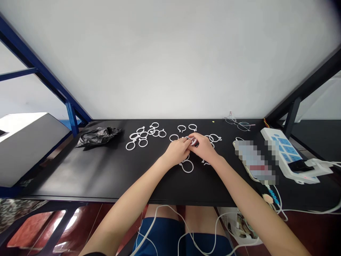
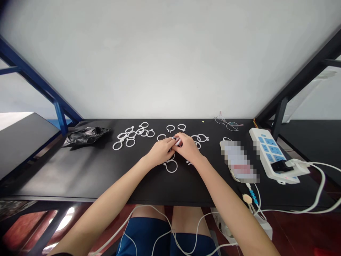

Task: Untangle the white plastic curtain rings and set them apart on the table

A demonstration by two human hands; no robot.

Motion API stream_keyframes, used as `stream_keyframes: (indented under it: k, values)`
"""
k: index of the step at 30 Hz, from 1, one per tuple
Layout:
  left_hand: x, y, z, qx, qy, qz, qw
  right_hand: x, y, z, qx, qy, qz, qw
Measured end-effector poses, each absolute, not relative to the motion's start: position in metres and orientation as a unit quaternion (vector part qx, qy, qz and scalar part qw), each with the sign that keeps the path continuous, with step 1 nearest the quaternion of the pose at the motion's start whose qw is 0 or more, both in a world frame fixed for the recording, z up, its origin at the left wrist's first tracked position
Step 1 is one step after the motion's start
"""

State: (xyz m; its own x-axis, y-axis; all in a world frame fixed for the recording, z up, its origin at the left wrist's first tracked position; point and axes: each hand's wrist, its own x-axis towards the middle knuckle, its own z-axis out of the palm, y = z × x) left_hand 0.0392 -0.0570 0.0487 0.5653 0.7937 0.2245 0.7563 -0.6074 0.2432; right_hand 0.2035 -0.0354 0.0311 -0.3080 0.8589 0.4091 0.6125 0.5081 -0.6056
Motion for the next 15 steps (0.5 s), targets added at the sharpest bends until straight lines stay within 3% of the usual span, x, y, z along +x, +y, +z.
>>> stream_keyframes:
  k: [15]
  values:
    - [0.0385, -0.055, 0.0417, 0.889, 0.43, 0.15, 0.047, 0.2022, -0.0373, 0.0322, -0.47, -0.795, 0.195, 0.331]
